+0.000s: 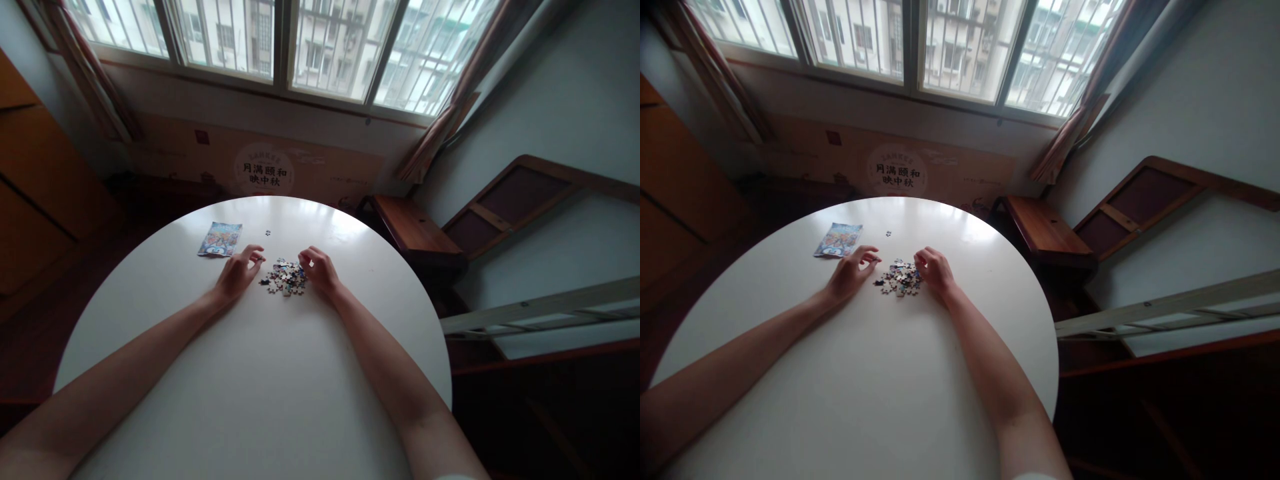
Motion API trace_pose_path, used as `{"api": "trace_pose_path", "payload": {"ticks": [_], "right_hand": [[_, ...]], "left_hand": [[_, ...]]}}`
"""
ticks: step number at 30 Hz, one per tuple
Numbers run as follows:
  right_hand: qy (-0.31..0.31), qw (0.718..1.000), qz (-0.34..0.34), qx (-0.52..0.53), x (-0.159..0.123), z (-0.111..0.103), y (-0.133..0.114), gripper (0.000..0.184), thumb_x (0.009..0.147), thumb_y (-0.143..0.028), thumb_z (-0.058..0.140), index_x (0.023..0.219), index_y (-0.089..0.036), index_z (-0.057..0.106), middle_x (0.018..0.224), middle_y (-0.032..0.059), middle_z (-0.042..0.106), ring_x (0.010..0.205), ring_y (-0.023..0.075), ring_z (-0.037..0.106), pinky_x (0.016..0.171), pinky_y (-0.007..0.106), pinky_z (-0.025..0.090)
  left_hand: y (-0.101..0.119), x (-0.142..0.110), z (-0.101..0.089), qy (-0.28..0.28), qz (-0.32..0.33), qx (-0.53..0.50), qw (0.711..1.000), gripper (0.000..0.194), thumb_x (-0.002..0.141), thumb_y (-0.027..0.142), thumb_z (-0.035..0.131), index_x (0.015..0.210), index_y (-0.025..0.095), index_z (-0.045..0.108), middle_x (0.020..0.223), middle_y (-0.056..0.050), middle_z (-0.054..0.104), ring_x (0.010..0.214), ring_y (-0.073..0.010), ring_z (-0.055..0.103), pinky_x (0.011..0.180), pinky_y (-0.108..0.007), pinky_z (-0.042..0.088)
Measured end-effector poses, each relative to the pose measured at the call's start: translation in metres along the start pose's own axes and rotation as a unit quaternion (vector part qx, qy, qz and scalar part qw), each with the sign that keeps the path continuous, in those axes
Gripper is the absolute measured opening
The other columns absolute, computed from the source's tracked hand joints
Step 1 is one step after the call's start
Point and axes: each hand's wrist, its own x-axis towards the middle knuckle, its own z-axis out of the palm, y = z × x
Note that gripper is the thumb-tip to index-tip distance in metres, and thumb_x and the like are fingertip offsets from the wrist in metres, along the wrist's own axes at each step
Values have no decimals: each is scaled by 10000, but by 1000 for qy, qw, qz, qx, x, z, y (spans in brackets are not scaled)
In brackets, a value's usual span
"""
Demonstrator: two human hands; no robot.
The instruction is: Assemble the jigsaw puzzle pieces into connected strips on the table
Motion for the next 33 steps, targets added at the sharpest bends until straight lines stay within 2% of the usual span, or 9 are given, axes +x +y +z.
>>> {"api": "trace_pose_path", "payload": {"ticks": [4, 7, 12, 20, 25, 30, 33], "right_hand": [[-2, 1000, 0, 3, 0, 0, 0, 219, 902, -245, 467, 730, -178, 586, 732, 9, 539, 660, 113, 501, 656, 229, 397], [0, 1000, -1, 3, -1, 0, 0, 216, 900, -244, 469, 732, -179, 588, 733, 10, 542, 664, 115, 504, 656, 230, 397], [4, 1000, -2, 0, -1, 1, 1, 223, 899, -244, 467, 724, -179, 591, 722, 11, 540, 658, 116, 502, 652, 231, 395], [-2, 1000, -1, 0, -2, 2, 0, 229, 904, -246, 462, 728, -179, 593, 725, 9, 543, 656, 113, 502, 649, 225, 393], [-1, 1000, -2, 0, -2, 4, 2, 229, 902, -236, 460, 724, -178, 591, 718, 6, 539, 653, 111, 502, 650, 224, 392], [0, 1000, 4, 1, -2, 5, 3, 225, 899, -239, 466, 734, -176, 604, 721, 8, 544, 652, 112, 498, 653, 227, 392], [0, 1000, 4, 0, -2, 6, 4, 223, 900, -240, 467, 738, -176, 607, 722, 9, 546, 652, 112, 499, 651, 226, 390]], "left_hand": [[0, 0, 1, -26, 37, 14, 999, 145, 883, 222, 494, 932, 182, 624, 919, -61, 650, 749, -156, 633, 690, -278, 496], [-2, 0, 0, -41, 58, 39, 997, 178, 877, 182, 486, 955, 187, 646, 947, -69, 615, 779, -154, 612, 715, -279, 486], [-7, 2, 2, -73, 51, 66, 994, 179, 848, 187, 532, 989, 193, 642, 850, -48, 641, 794, -186, 594, 769, -333, 467], [-6, 2, 2, -57, 6, 103, 993, 213, 816, 206, 545, 1007, 194, 639, 973, -63, 591, 852, -196, 576, 813, -341, 447], [-4, 1, 4, -38, -7, 143, 989, 171, 797, 238, 571, 945, 196, 646, 954, -69, 592, 887, -227, 570, 847, -379, 420], [2, -2, 4, -33, 9, 211, 977, 126, 813, 258, 555, 813, 202, 669, 850, -72, 631, 841, -238, 555, 827, -398, 400], [4, -4, 4, -39, 25, 224, 974, 161, 835, 259, 532, 832, 203, 683, 866, -85, 648, 854, -248, 555, 823, -416, 386]]}}
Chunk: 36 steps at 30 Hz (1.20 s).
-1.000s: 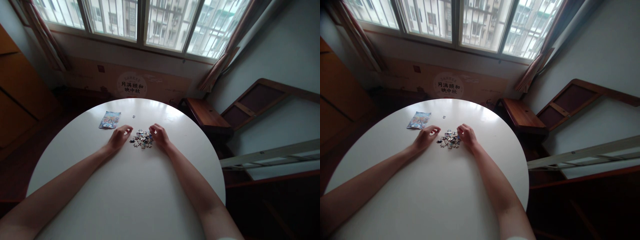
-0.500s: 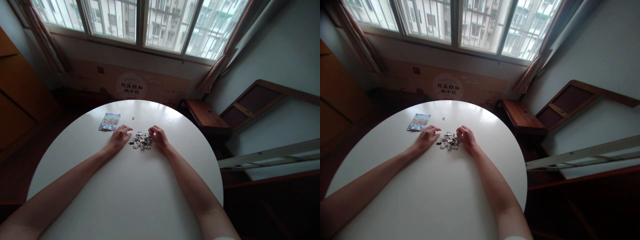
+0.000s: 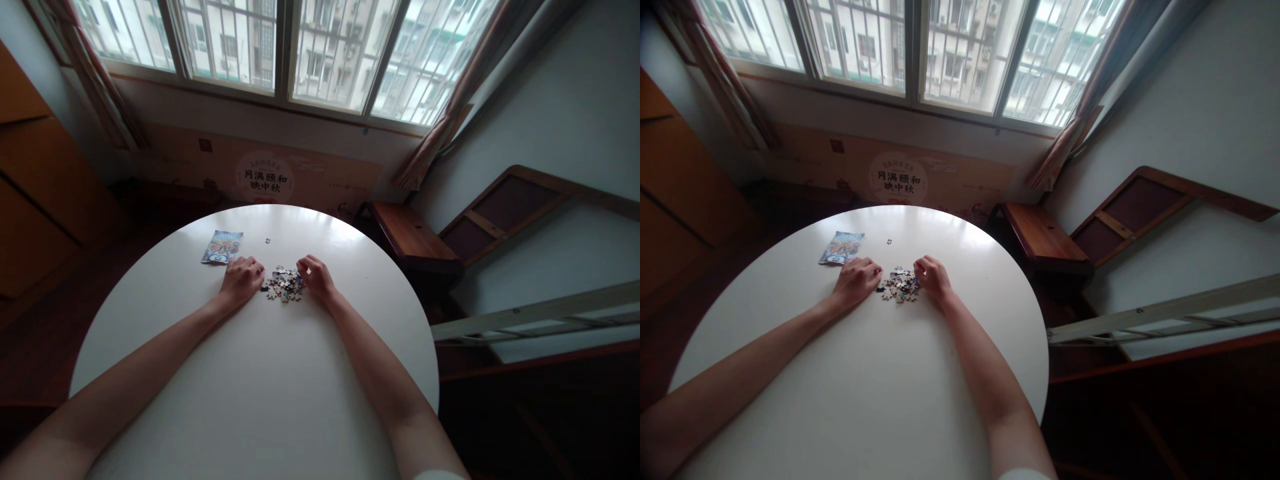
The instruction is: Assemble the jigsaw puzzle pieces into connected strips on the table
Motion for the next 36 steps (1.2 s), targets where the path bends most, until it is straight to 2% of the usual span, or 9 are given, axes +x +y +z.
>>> {"api": "trace_pose_path", "payload": {"ticks": [6, 9, 12, 18, 30, 33, 36], "right_hand": [[3, 1000, -1, -5, 0, 2, 1, 225, 898, -235, 469, 723, -177, 598, 718, 7, 546, 651, 111, 506, 654, 220, 394], [4, 1000, -1, -7, 0, 2, 1, 224, 896, -232, 469, 721, -175, 596, 715, 6, 545, 652, 112, 506, 653, 222, 391], [3, 1000, 1, -8, 1, 2, 0, 220, 895, -228, 471, 722, -175, 595, 718, 7, 546, 657, 113, 504, 654, 222, 389], [-1, 1000, 1, -10, 2, 1, 1, 227, 903, -238, 465, 730, -172, 596, 724, 9, 546, 660, 112, 501, 660, 222, 386], [-15, 999, 21, -21, 1, 0, 1, 247, 914, -264, 447, 752, -177, 613, 748, 9, 564, 682, 114, 510, 672, 213, 376], [-15, 998, 34, -45, 2, 0, 1, 240, 917, -259, 442, 789, -176, 628, 764, 15, 584, 709, 123, 525, 714, 227, 378], [-3, 992, 79, -95, 3, -1, 1, 213, 914, -242, 441, 900, -175, 643, 818, 29, 619, 776, 145, 545, 793, 261, 369]], "left_hand": [[0, 1, -1, -26, 21, -8, 999, 189, 856, 245, 509, 925, 210, 681, 961, -80, 659, 914, -251, 573, 850, -424, 365], [2, 1, -3, -17, 11, 2, 1000, 203, 853, 240, 507, 967, 204, 671, 1018, -89, 643, 934, -257, 568, 844, -419, 369], [5, 0, -6, -5, 7, 7, 1000, 195, 850, 248, 511, 939, 210, 681, 996, -94, 633, 943, -271, 552, 841, -430, 364], [5, 0, -5, -26, 24, 3, 999, 201, 868, 257, 502, 879, 216, 697, 934, -82, 652, 885, -252, 557, 834, -428, 354], [4, 1, -3, -71, 14, 9, 997, 296, 894, 268, 444, 1117, 225, 633, 1124, -72, 620, 1008, -249, 533, 870, -404, 367], [2, 1, 0, -79, 18, 19, 996, 309, 889, 269, 446, 1137, 230, 626, 1156, -68, 606, 1033, -255, 521, 876, -412, 365], [0, 2, 1, -88, 18, 17, 996, 316, 885, 268, 447, 1146, 234, 623, 1181, -63, 597, 1047, -252, 515, 885, -411, 364]]}}
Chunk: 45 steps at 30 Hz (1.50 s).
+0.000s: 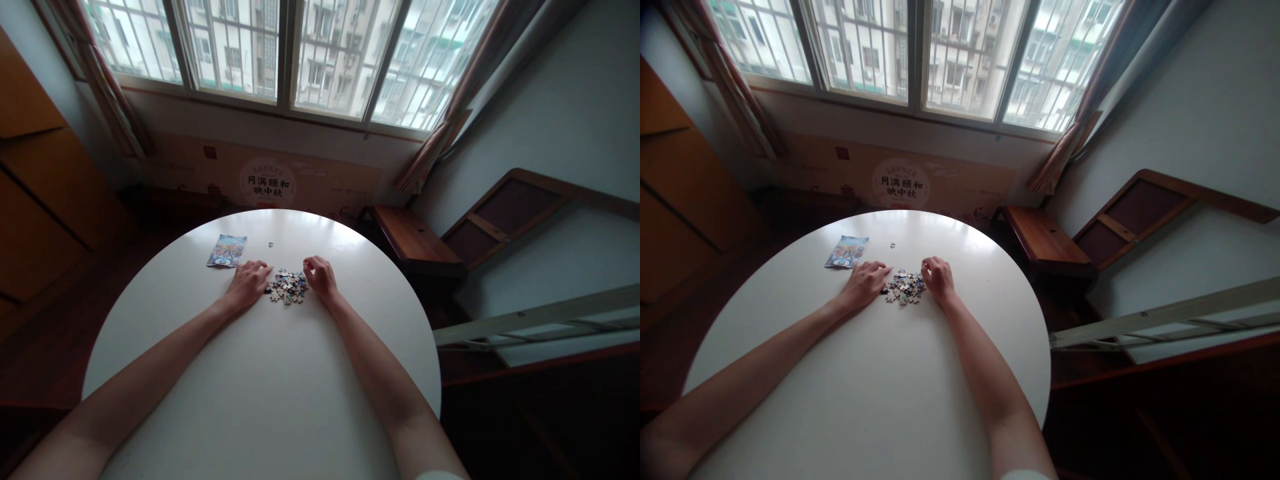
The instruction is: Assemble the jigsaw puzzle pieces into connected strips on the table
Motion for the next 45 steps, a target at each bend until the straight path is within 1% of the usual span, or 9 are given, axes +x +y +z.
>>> {"api": "trace_pose_path", "payload": {"ticks": [7, 10, 13, 18, 23, 31, 34, 39, 45], "right_hand": [[11, 985, 86, -147, 1, -11, 10, 289, 898, -242, 449, 1132, -184, 609, 1055, 90, 619, 1018, 232, 496, 903, 346, 307], [7, 973, 151, -176, 2, -12, 18, 341, 900, -292, 455, 1198, -187, 584, 1154, 110, 582, 1073, 259, 466, 906, 367, 306], [-23, 963, 194, -183, 3, -9, 22, 352, 903, -359, 458, 1190, -209, 598, 1191, 112, 560, 1094, 271, 455, 913, 385, 306], [-35, 963, 194, -183, 4, -7, 23, 326, 906, -384, 448, 1130, -233, 631, 1200, 98, 552, 1092, 266, 458, 913, 386, 315], [-37, 963, 199, -177, 4, -8, 23, 318, 903, -387, 450, 1106, -235, 642, 1203, 92, 552, 1098, 265, 454, 917, 383, 323], [-47, 962, 199, -178, 5, -10, 21, 330, 905, -390, 442, 1124, -236, 634, 1213, 94, 543, 1101, 264, 448, 919, 382, 331], [-45, 964, 194, -177, 5, -10, 21, 328, 905, -383, 440, 1120, -233, 637, 1212, 99, 543, 1093, 268, 452, 910, 386, 340], [-39, 965, 191, -177, 4, -10, 20, 324, 904, -370, 443, 1116, -228, 642, 1201, 111, 546, 1087, 275, 456, 901, 394, 348], [-39, 966, 189, -174, 4, -11, 19, 321, 905, -370, 446, 1114, -229, 644, 1193, 114, 546, 1084, 276, 454, 895, 392, 350]], "left_hand": [[-1, 1, 2, -15, -6, -27, 1000, 344, 889, 264, 425, 1179, 226, 607, 1238, -56, 583, 1113, -241, 505, 920, -391, 369], [-2, 2, 3, -13, -5, -42, 999, 347, 891, 273, 429, 1186, 224, 604, 1250, -53, 584, 1147, -233, 499, 951, -385, 362], [-2, 4, 4, -6, -3, -49, 999, 345, 909, 294, 413, 1189, 230, 604, 1259, -49, 587, 1185, -226, 485, 986, -382, 347], [-3, 7, 8, -9, 2, -46, 999, 371, 945, 365, 363, 1206, 243, 596, 1298, -34, 573, 1242, -223, 454, 1017, -381, 328], [-4, 13, 11, -35, -16, -33, 999, 402, 951, 352, 319, 1260, 263, 561, 1348, -31, 537, 1255, -232, 446, 1009, -421, 318], [-9, 44, 4, -112, -27, -32, 993, 446, 893, 280, 342, 1287, 271, 549, 1382, -35, 503, 1239, -250, 434, 997, -435, 317], [-8, 54, 12, -107, -33, -16, 994, 469, 888, 293, 344, 1327, 272, 506, 1420, -32, 462, 1263, -275, 400, 1009, -474, 293], [-5, 64, 27, -101, -63, -32, 992, 533, 903, 494, 333, 1370, 268, 454, 1471, -42, 388, 1300, -332, 320, 1025, -525, 234], [-15, 74, 31, -94, -82, -63, 990, 511, 958, 420, 171, 1324, 298, 506, 1440, -14, 430, 1262, -297, 347, 1009, -489, 243]]}}
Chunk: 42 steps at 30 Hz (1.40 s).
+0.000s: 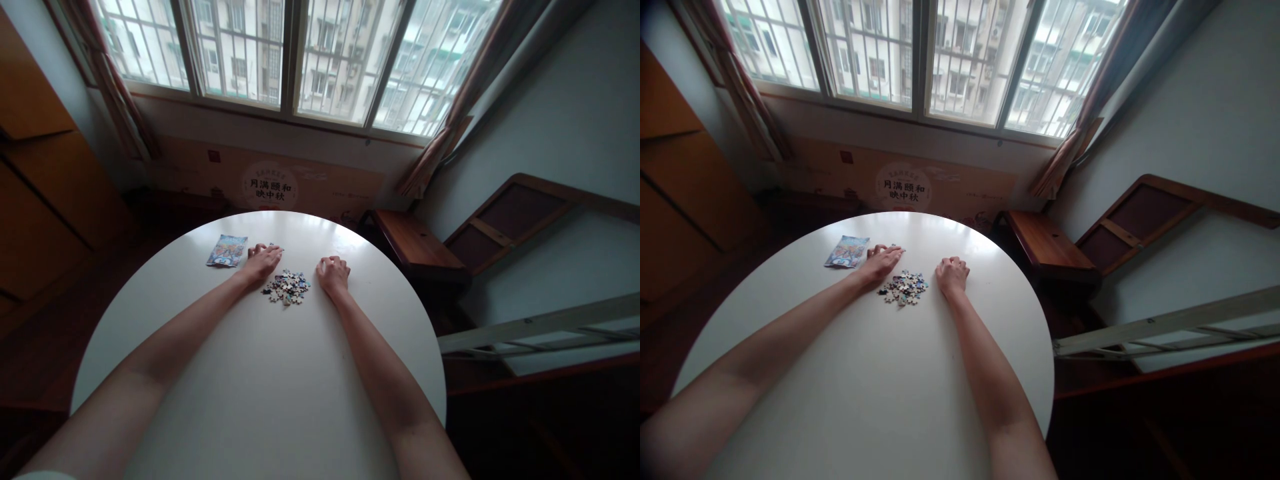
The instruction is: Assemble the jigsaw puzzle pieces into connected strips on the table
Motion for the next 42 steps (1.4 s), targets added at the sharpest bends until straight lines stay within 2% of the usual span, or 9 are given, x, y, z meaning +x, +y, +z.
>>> {"api": "trace_pose_path", "payload": {"ticks": [3, 6, 9, 16, 22, 28, 34, 42], "right_hand": [[-1, 1000, 2, 1, 0, 0, 0, 309, 896, -367, 464, 1108, -234, 645, 1192, 108, 548, 1084, 276, 453, 892, 391, 352], [3, 1000, 1, 1, 0, 0, 0, 307, 897, -368, 465, 1105, -233, 647, 1192, 104, 550, 1078, 276, 455, 891, 390, 354], [1, 1000, -4, 1, 0, 0, -1, 307, 899, -361, 466, 1109, -228, 646, 1194, 111, 548, 1075, 272, 456, 890, 385, 355], [10, 1000, -9, 4, -1, 1, -1, 298, 900, -350, 457, 1089, -229, 652, 1169, 105, 557, 1054, 274, 461, 877, 388, 361], [8, 1000, -12, 6, -2, 1, -2, 305, 905, -346, 443, 1091, -225, 652, 1166, 112, 556, 1053, 275, 457, 872, 390, 362], [4, 1000, -13, 7, -2, 1, -2, 295, 898, -343, 456, 1086, -227, 651, 1171, 109, 556, 1061, 275, 451, 874, 391, 359], [3, 1000, -15, 3, -3, 0, -2, 306, 916, -348, 426, 1091, -228, 646, 1182, 112, 547, 1079, 274, 442, 880, 391, 355], [3, 1000, -13, 3, -2, -1, -2, 299, 907, -344, 445, 1089, -231, 653, 1176, 113, 554, 1068, 277, 447, 876, 393, 359]], "left_hand": [[-2, 0, -1, 9, 6, 17, 1000, 485, 951, 419, 205, 1325, 316, 496, 1446, -3, 416, 1246, -301, 341, 995, -497, 248], [0, -4, -1, 52, 15, 33, 998, 480, 927, 456, 290, 1342, 304, 478, 1465, -25, 372, 1230, -310, 340, 984, -490, 263], [0, -6, -1, 72, 17, 33, 997, 475, 924, 456, 302, 1326, 295, 497, 1429, -38, 409, 1219, -309, 349, 964, -479, 287], [0, -4, -3, 30, 37, 32, 998, 438, 927, 477, 314, 1293, 344, 513, 1405, -29, 454, 1249, -317, 330, 977, -522, 244], [2, -2, -3, 33, 0, 33, 999, 471, 918, 547, 303, 1299, 351, 497, 1412, -41, 443, 1251, -337, 318, 1008, -560, 189], [1, -2, -2, 34, -7, 38, 999, 555, 907, 602, 263, 1324, 304, 476, 1425, -72, 420, 1235, -345, 339, 1017, -567, 191], [3, -3, -3, 45, -12, 28, 999, 501, 902, 577, 327, 1327, 344, 455, 1458, -55, 367, 1260, -336, 304, 1013, -557, 214], [1, -7, -3, 95, -64, 39, 993, 550, 906, 568, 308, 1296, 229, 496, 1403, -104, 429, 1267, -346, 304, 1027, -546, 221]]}}
